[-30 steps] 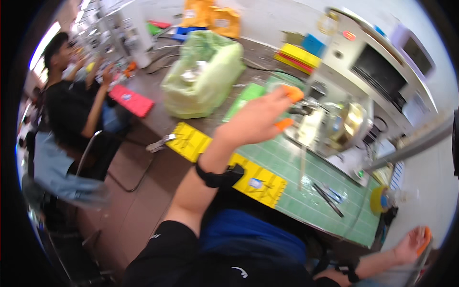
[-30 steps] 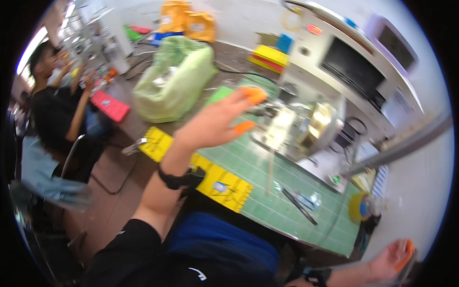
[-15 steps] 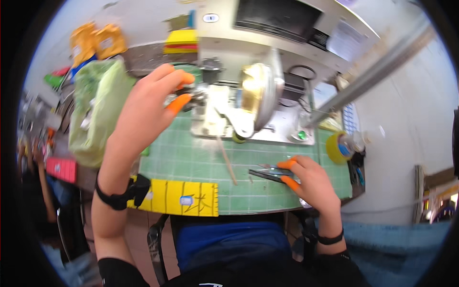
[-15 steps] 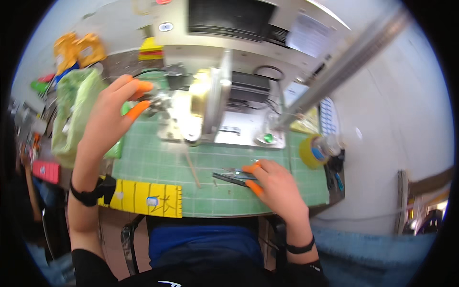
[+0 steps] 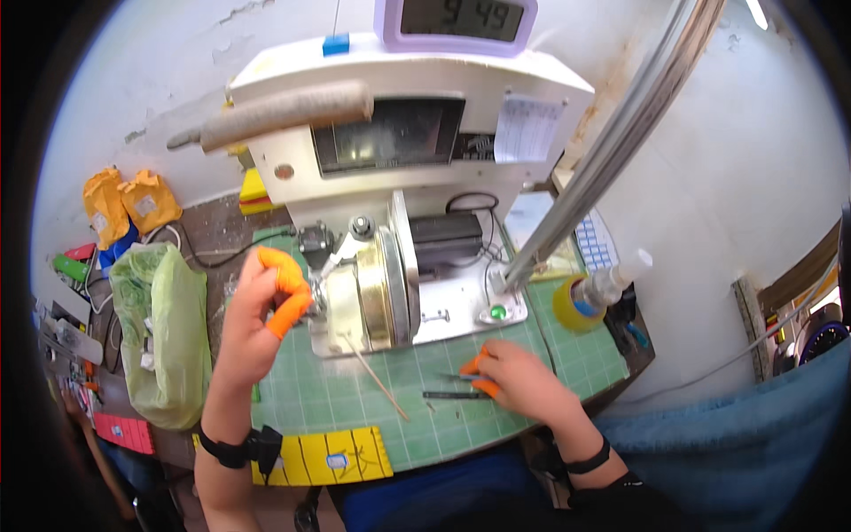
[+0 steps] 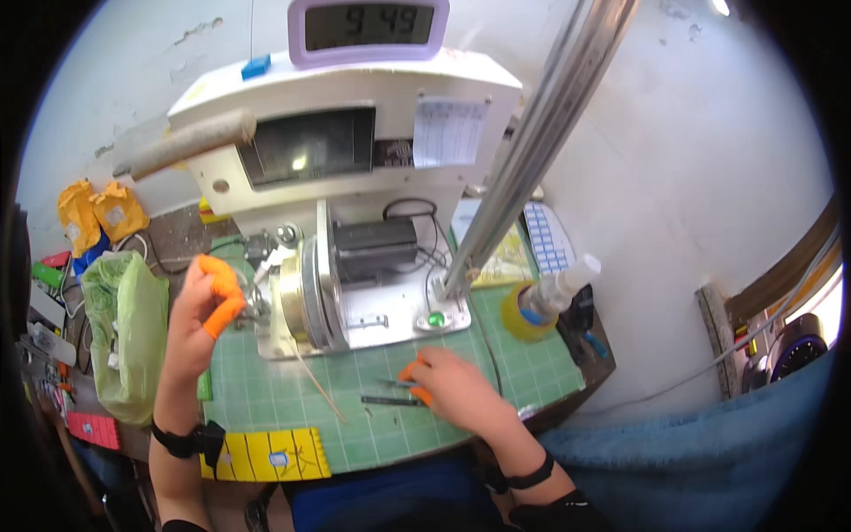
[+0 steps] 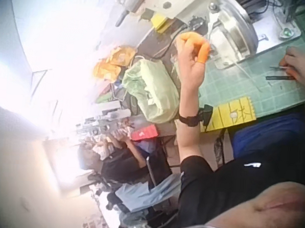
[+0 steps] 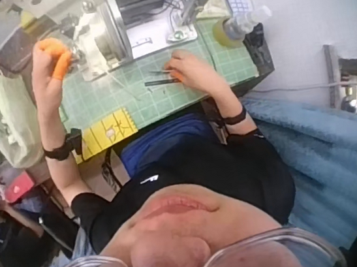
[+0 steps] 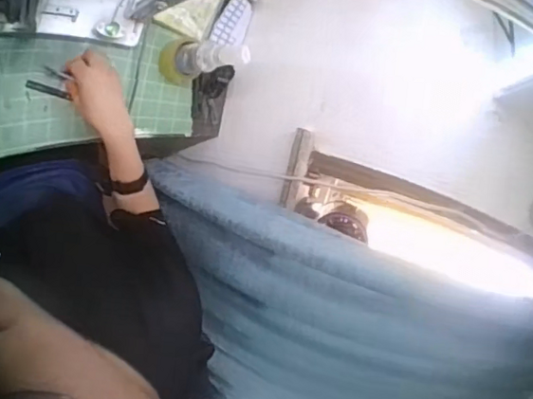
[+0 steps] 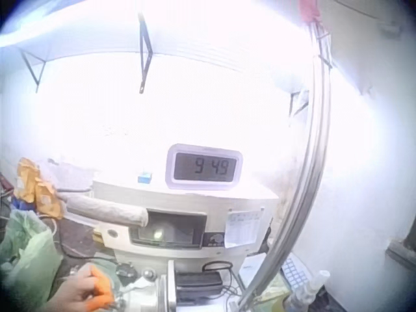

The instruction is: The recorder uses various tools and precision equipment to assemble small metal components at a workbench.

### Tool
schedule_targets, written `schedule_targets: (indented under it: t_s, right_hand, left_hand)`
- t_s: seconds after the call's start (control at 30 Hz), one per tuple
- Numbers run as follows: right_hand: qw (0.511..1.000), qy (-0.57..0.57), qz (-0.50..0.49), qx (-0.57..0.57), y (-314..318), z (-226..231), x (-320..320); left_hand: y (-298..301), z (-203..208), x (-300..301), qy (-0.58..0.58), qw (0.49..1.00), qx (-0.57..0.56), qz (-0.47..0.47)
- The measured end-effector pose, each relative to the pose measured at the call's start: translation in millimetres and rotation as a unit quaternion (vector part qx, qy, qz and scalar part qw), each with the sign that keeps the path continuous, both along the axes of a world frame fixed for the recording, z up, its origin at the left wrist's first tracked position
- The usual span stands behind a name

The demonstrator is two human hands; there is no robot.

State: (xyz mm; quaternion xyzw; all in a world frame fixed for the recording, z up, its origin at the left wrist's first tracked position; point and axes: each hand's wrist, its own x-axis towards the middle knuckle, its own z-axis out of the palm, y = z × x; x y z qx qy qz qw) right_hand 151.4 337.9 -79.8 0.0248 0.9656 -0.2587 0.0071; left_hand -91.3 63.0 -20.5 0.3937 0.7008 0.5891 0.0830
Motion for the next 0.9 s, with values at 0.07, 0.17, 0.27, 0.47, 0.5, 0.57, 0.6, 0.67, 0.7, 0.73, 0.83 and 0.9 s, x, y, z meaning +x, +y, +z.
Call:
schedule_targets:
  t_s: [0.07,0.17,0.27,0.47,0.5,0.57,0.6,0.67,0.7,0.73,0.83,0.9]
  right_hand:
    - [1.0,0.0,0.011,0.009,0,6,-4]
    - [0.984,0.005,0.091,-0.153,-12,34,-11]
    - [0.91,0.011,0.185,-0.371,-41,50,-32]
    - [0.676,-0.156,0.181,-0.697,-91,31,-77]
    - [0.662,-0.18,0.187,-0.703,-91,30,-84]
    - [0.551,-0.259,0.164,-0.776,-84,27,-107]
    - [0.544,-0.272,0.166,-0.776,-92,23,-108]
    - [0.492,-0.222,-0.021,-0.841,-111,15,-104]
    - [0.476,-0.263,0.093,-0.834,-111,13,-120]
    - [0.475,-0.267,0.09,-0.833,-120,12,-120]
    - [0.329,-0.221,0.04,-0.917,-134,19,-122]
    - [0.284,-0.231,0.045,-0.929,-130,16,-121]
  left_hand:
    - [-4,-5,0,0.008,1.0,0.022,0.001]
    - [-9,-14,0,0.035,0.999,0.024,0.024]
    - [-2,-17,-8,0.047,0.998,0.03,0.018]
    - [5,-20,-24,0.067,0.996,0.063,0.006]
    - [5,-17,-23,0.048,0.997,0.061,0.009]
    - [1,-16,-20,0.024,0.998,0.058,0.022]
    - [-1,-15,-19,0.003,0.999,0.043,0.016]
    - [-6,-17,-18,-0.024,0.999,0.028,0.011]
    - [-8,-18,-17,-0.037,0.999,0.022,0.012]
    - [-9,-18,-15,-0.049,0.999,0.018,0.012]
    - [-10,-20,-16,-0.033,0.999,0.023,0.013]
    - [-10,-18,-17,-0.03,0.999,0.024,0.006]
